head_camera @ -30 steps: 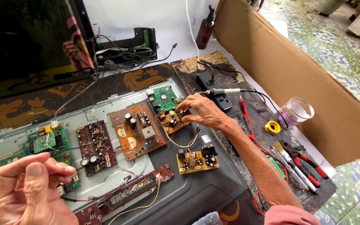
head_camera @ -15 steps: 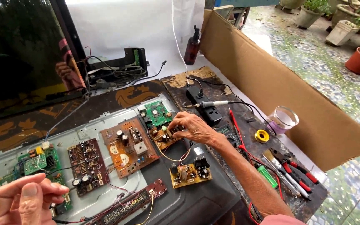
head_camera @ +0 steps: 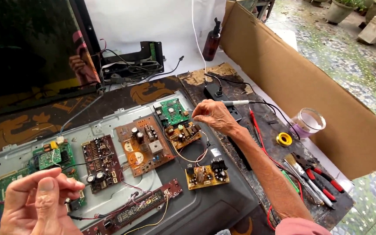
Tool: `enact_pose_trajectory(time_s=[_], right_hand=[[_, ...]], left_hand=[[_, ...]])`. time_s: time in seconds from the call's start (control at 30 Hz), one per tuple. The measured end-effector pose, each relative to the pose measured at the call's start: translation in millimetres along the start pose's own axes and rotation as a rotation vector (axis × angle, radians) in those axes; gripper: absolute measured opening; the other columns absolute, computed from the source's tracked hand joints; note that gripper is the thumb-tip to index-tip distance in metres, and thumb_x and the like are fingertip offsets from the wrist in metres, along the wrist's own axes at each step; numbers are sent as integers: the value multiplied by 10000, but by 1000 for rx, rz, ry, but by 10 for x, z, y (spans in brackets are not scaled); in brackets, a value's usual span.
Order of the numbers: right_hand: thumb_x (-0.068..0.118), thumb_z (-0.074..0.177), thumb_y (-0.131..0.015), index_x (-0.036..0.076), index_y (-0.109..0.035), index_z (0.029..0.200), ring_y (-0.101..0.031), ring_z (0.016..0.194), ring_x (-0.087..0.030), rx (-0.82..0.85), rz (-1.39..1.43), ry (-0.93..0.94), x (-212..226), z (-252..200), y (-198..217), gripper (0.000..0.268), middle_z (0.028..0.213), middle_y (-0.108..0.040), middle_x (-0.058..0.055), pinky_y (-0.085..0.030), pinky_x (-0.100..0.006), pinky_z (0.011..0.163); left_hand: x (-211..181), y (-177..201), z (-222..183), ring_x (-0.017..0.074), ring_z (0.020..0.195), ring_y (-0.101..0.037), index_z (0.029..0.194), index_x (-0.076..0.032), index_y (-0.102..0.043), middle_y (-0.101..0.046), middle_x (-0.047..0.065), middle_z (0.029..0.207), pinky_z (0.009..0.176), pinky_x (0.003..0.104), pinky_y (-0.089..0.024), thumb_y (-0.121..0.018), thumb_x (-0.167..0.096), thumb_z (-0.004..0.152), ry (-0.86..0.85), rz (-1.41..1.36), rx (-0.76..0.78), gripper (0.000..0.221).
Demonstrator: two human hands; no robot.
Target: Testing and diagnosing electronic circuit boards inside a disassembled television using a multimeter and screwdriver.
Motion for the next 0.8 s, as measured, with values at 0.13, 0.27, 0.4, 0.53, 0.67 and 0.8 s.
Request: enact_pose_trajectory(time_s=[0.13,0.27,0.4,0.53,0.67,0.8], right_hand=[[134,866,-769,123,-787,886,-681,849,-161,-1,-9,-11,-17,92,-38,29,916,-774,-38,-541,-320,739],[146,878,-760,121,-788,886,-698,868,-165,25,15,-47,18,171,-55,39,917,-779,-43,-553,-320,752],[154,873,-772,169,-781,881,-644,830,-153,74,-109,59,48,297,-198,19,877,-746,-3,-506,-336,717],[184,867,-783,187,-769,843,-637,816,-168,78,-244,31,-105,472,-300,28,860,-748,-3,-501,-378,739],[126,801,-698,181,-783,832,-676,787,-199,12,-282,-31,-202,597,-241,106,855,-771,-22,-503,-410,709],[318,865,-762,159,-740,778,-624,651,-138,49,-232,-183,-256,606,-270,183,675,-721,24,-448,-385,649]], left_hand=[[6,1,11,240,779,-674,1241,-8,-597,-618,107,953,716,272,-526,-605,-236,1167,-3,6,-13,240],[2,4,10,255,776,-672,1246,-5,-590,-613,117,970,714,283,-536,-597,-221,1169,6,8,-17,230],[-11,-43,-1,259,784,-666,1223,5,-598,-606,123,939,701,276,-512,-602,-222,1154,7,0,-16,238],[-26,-59,-9,267,787,-668,1220,8,-599,-605,127,936,696,290,-513,-604,-232,1144,17,18,-23,251],[17,-46,9,266,787,-668,1218,1,-600,-603,123,934,701,293,-517,-611,-246,1131,19,6,-25,262],[-27,-77,-10,291,784,-664,1226,12,-607,-605,149,932,654,326,-512,-599,-225,1127,21,19,-40,257]])
Point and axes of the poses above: each hand's wrist, its own z-axis towards the middle knuckle, its own y-axis out of the back of the hand, x = y × z, the point moved 9 cm from there along z, towards the middle knuckle
